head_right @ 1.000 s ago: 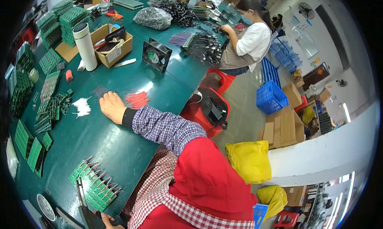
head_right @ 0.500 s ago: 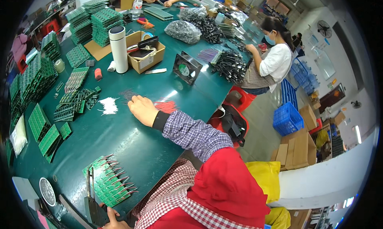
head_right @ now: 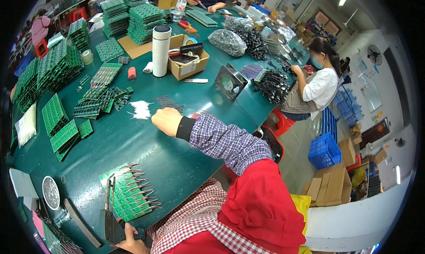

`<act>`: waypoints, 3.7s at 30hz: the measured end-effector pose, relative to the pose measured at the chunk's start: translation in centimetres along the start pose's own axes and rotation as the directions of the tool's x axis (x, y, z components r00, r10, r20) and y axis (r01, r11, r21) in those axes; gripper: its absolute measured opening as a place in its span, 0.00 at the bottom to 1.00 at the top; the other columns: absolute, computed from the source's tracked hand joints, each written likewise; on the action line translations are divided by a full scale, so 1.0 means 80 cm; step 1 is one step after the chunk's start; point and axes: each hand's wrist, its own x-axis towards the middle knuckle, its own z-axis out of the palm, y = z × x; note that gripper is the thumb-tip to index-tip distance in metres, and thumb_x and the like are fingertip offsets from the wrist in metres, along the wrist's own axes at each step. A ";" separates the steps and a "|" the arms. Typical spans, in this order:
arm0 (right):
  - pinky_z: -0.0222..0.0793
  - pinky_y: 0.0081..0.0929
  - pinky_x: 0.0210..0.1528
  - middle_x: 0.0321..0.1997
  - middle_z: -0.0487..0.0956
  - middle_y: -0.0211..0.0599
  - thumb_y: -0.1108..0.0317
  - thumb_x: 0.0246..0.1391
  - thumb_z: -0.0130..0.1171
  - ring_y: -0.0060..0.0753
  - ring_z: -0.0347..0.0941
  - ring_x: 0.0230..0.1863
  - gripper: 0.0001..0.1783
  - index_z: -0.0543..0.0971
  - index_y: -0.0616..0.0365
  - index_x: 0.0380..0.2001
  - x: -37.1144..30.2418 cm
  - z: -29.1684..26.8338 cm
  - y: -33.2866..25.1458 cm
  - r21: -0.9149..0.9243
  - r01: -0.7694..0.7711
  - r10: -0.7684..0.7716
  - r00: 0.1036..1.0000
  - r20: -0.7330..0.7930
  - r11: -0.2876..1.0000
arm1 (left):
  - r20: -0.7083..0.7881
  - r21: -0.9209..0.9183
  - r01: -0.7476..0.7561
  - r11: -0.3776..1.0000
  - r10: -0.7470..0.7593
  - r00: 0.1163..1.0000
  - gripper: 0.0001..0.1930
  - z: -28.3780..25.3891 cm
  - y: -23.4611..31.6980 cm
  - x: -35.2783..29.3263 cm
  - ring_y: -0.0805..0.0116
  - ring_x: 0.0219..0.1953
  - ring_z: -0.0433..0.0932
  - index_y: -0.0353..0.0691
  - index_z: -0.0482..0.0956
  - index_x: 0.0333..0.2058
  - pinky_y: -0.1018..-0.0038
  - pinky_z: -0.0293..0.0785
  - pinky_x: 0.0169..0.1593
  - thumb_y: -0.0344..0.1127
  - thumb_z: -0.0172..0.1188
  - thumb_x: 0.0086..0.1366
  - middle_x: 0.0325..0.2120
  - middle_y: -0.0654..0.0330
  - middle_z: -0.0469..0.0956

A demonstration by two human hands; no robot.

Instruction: The person solders wires onto circuit boards by hand using a soldering tool.

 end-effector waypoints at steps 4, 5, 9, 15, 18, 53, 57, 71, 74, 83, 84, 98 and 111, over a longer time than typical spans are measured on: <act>0.74 0.41 0.36 0.24 0.78 0.47 0.77 0.38 0.58 0.50 0.78 0.32 0.02 0.76 0.60 0.20 0.000 -0.008 -0.006 -0.047 -0.017 0.021 0.996 0.082 0.999 | 0.067 0.032 -0.077 0.997 0.075 0.995 0.04 0.000 0.014 -0.005 0.75 0.20 0.67 0.32 0.78 0.27 0.76 0.65 0.27 0.26 0.65 0.58 0.20 0.64 0.73; 0.74 0.41 0.35 0.24 0.78 0.47 0.77 0.38 0.58 0.51 0.78 0.31 0.02 0.76 0.60 0.20 -0.001 -0.010 -0.007 -0.060 -0.018 0.024 0.995 0.093 0.998 | 0.073 -0.041 -0.094 0.995 0.097 0.993 0.04 0.008 0.027 -0.008 0.75 0.21 0.67 0.31 0.78 0.32 0.76 0.65 0.27 0.23 0.63 0.58 0.21 0.64 0.73; 0.74 0.40 0.35 0.23 0.78 0.47 0.77 0.38 0.58 0.50 0.78 0.32 0.02 0.76 0.60 0.20 -0.007 -0.006 -0.002 -0.073 0.003 0.002 0.998 0.065 0.997 | 0.079 -0.132 -0.096 0.987 0.107 0.991 0.12 0.013 0.037 -0.006 0.75 0.22 0.67 0.29 0.75 0.42 0.78 0.65 0.28 0.19 0.60 0.59 0.25 0.63 0.73; 0.75 0.40 0.33 0.23 0.79 0.46 0.76 0.36 0.60 0.48 0.79 0.31 0.02 0.77 0.59 0.19 -0.007 -0.008 -0.007 -0.130 -0.012 0.027 0.993 0.114 0.991 | 0.121 -0.088 -0.125 0.988 0.135 0.983 0.12 0.011 0.039 -0.003 0.77 0.23 0.66 0.30 0.76 0.42 0.79 0.65 0.29 0.18 0.59 0.59 0.25 0.63 0.73; 0.74 0.39 0.29 0.23 0.79 0.45 0.75 0.35 0.61 0.46 0.80 0.30 0.03 0.79 0.57 0.19 -0.001 -0.009 -0.015 -0.193 -0.015 0.051 0.982 0.184 0.981 | 0.120 -0.040 -0.121 0.992 0.125 0.985 0.14 0.005 0.032 -0.004 0.70 0.24 0.71 0.29 0.75 0.46 0.75 0.69 0.31 0.27 0.61 0.62 0.27 0.59 0.76; 0.69 0.28 0.27 0.27 0.73 0.34 0.81 0.39 0.64 0.34 0.72 0.28 0.11 0.78 0.60 0.30 0.057 0.057 -0.192 0.526 0.271 -0.122 0.946 -0.301 0.806 | 0.024 0.075 -0.186 0.980 0.185 0.982 0.17 0.002 0.035 0.022 0.76 0.20 0.70 0.28 0.77 0.43 0.80 0.65 0.23 0.19 0.64 0.52 0.26 0.59 0.76; 0.70 0.28 0.27 0.28 0.73 0.34 0.81 0.38 0.64 0.34 0.72 0.28 0.12 0.78 0.60 0.30 0.057 0.057 -0.192 0.519 0.272 -0.128 0.946 -0.297 0.810 | 0.016 0.121 -0.201 0.972 0.201 0.979 0.16 0.004 0.038 0.020 0.76 0.20 0.71 0.29 0.78 0.42 0.80 0.65 0.24 0.19 0.65 0.52 0.26 0.60 0.76; 0.69 0.28 0.27 0.27 0.72 0.35 0.82 0.37 0.64 0.34 0.72 0.28 0.13 0.78 0.61 0.31 0.054 0.057 -0.191 0.520 0.276 -0.137 0.947 -0.290 0.808 | 0.085 0.177 -0.252 0.951 0.240 0.967 0.15 0.001 0.030 0.019 0.76 0.22 0.72 0.30 0.78 0.41 0.81 0.66 0.25 0.20 0.65 0.52 0.26 0.60 0.77; 0.69 0.29 0.26 0.27 0.72 0.35 0.82 0.37 0.63 0.34 0.71 0.28 0.12 0.78 0.61 0.31 0.054 0.058 -0.190 0.518 0.279 -0.139 0.946 -0.293 0.808 | 0.092 0.163 -0.249 0.955 0.237 0.967 0.15 0.001 0.030 0.020 0.76 0.22 0.72 0.30 0.78 0.41 0.81 0.67 0.25 0.20 0.65 0.53 0.26 0.60 0.78; 0.69 0.29 0.27 0.28 0.72 0.35 0.81 0.37 0.63 0.34 0.71 0.28 0.13 0.77 0.61 0.31 0.054 0.059 -0.190 0.513 0.289 -0.146 0.942 -0.301 0.808 | 0.074 0.302 -0.238 0.923 0.226 0.971 0.09 0.005 0.041 0.018 0.66 0.25 0.80 0.32 0.82 0.34 0.72 0.75 0.30 0.25 0.68 0.52 0.28 0.56 0.82; 0.69 0.29 0.27 0.28 0.72 0.35 0.81 0.37 0.63 0.34 0.71 0.28 0.13 0.77 0.61 0.31 0.054 0.059 -0.190 0.513 0.288 -0.145 0.943 -0.301 0.808 | 0.075 0.303 -0.238 0.923 0.226 0.971 0.09 0.004 0.040 0.019 0.66 0.25 0.80 0.32 0.82 0.34 0.72 0.75 0.30 0.25 0.68 0.52 0.28 0.56 0.82; 0.70 0.28 0.26 0.28 0.72 0.34 0.81 0.36 0.63 0.33 0.71 0.28 0.13 0.78 0.61 0.31 0.055 0.057 -0.192 0.489 0.282 -0.147 0.944 -0.297 0.825 | 0.054 0.164 -0.244 0.956 0.239 0.970 0.15 -0.001 0.033 0.017 0.75 0.20 0.72 0.29 0.78 0.41 0.80 0.66 0.24 0.20 0.65 0.53 0.24 0.60 0.77; 0.68 0.29 0.26 0.27 0.72 0.34 0.81 0.36 0.63 0.34 0.71 0.29 0.13 0.79 0.61 0.30 0.048 0.062 -0.191 0.468 0.249 -0.091 0.938 -0.334 0.848 | -0.044 0.124 -0.102 0.987 0.108 0.993 0.10 0.002 0.041 0.012 0.69 0.27 0.80 0.30 0.82 0.34 0.74 0.75 0.32 0.23 0.69 0.50 0.29 0.56 0.82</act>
